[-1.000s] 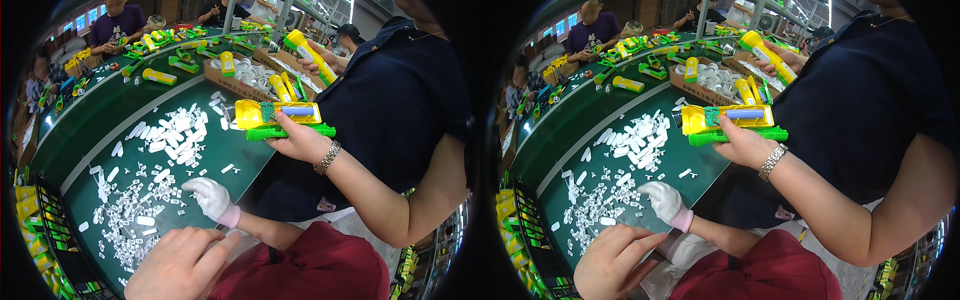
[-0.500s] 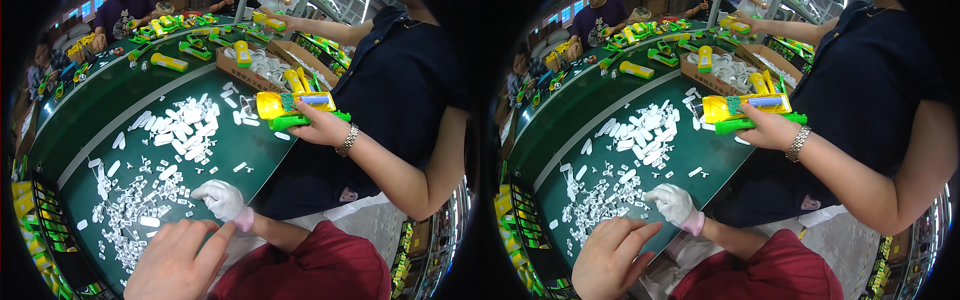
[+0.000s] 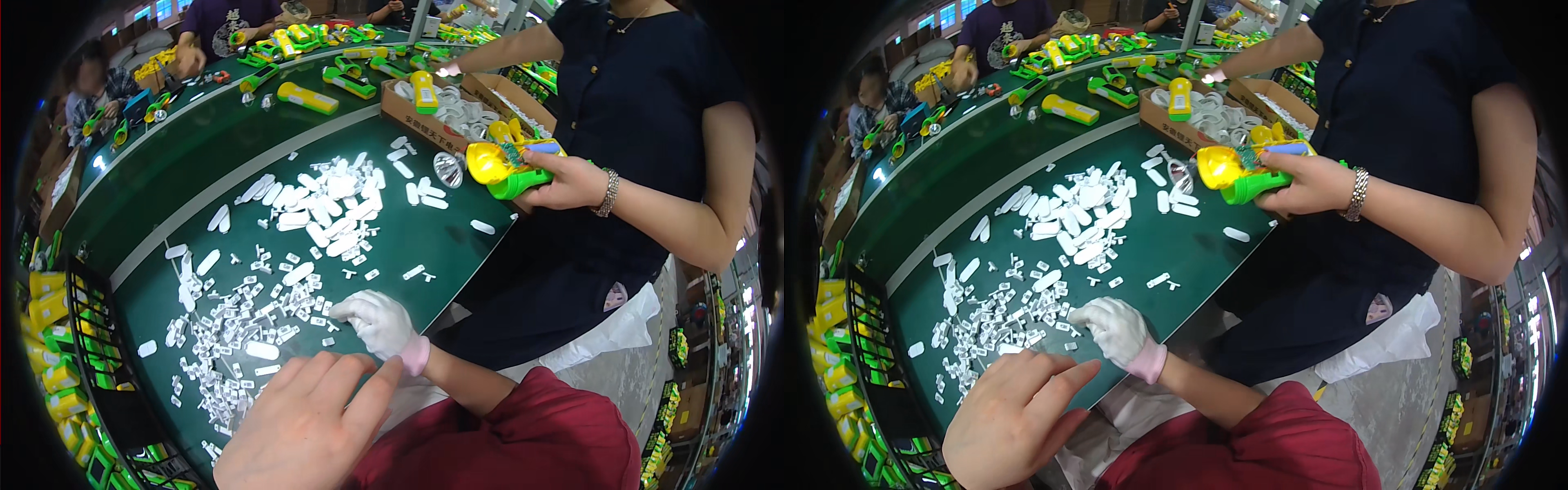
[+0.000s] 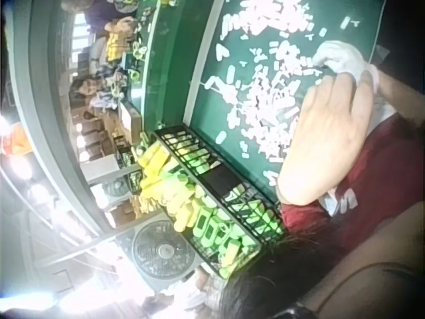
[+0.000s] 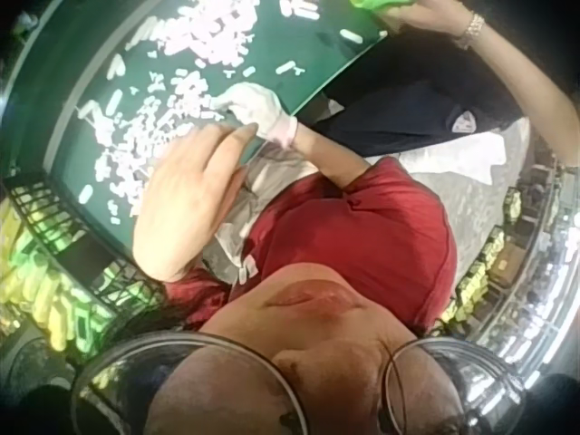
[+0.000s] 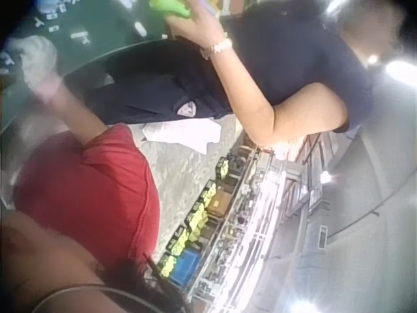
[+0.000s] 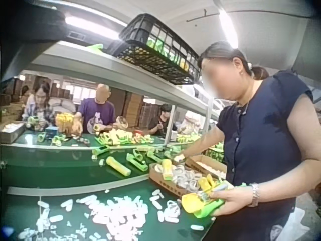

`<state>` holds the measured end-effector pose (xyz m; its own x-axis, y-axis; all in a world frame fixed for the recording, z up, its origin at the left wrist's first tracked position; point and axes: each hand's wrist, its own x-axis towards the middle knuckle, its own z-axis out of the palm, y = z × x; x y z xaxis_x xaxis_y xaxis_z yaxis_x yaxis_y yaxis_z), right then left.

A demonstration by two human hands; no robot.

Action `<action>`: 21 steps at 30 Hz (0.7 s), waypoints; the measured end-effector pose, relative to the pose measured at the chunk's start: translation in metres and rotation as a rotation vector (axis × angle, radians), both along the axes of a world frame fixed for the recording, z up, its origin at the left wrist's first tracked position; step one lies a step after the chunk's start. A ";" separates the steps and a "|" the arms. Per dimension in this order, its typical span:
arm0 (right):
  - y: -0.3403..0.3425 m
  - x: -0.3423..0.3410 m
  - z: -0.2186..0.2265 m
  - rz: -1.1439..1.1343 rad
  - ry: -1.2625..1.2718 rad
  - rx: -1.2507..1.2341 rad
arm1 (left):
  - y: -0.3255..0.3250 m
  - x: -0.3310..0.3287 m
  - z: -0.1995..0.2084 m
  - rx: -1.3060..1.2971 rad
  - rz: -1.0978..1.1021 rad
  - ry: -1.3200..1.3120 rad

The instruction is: The person assembles flashlights by hand, joining casing pieces together and installing switch components and covers onto the bodies.

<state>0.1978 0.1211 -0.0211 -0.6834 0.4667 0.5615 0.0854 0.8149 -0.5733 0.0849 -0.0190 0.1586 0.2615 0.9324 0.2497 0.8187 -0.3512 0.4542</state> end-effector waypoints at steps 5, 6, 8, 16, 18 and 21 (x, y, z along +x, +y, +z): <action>0.004 0.002 0.002 -0.016 0.025 -0.032 | -0.006 -0.006 0.003 -0.015 0.019 0.047; 0.004 0.001 0.002 -0.009 0.025 -0.043 | -0.008 -0.005 0.003 -0.026 0.027 0.047; 0.002 -0.001 0.003 -0.057 0.024 0.002 | -0.011 -0.003 0.005 -0.013 0.136 0.064; 0.027 0.041 0.029 -0.468 -0.110 0.027 | -0.024 -0.012 0.011 0.036 0.198 0.116; 0.033 0.054 0.024 -0.577 -0.138 -0.021 | -0.032 -0.017 0.013 0.189 0.172 0.060; 0.035 0.066 0.014 -0.775 -0.321 0.121 | -0.039 -0.014 0.016 0.248 0.265 0.074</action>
<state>0.2641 0.1564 -0.0075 -0.3300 0.8180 0.4711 0.7890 0.5130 -0.3381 0.0709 -0.0575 0.1741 0.0442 0.8838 0.4658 0.9234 -0.2141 0.3186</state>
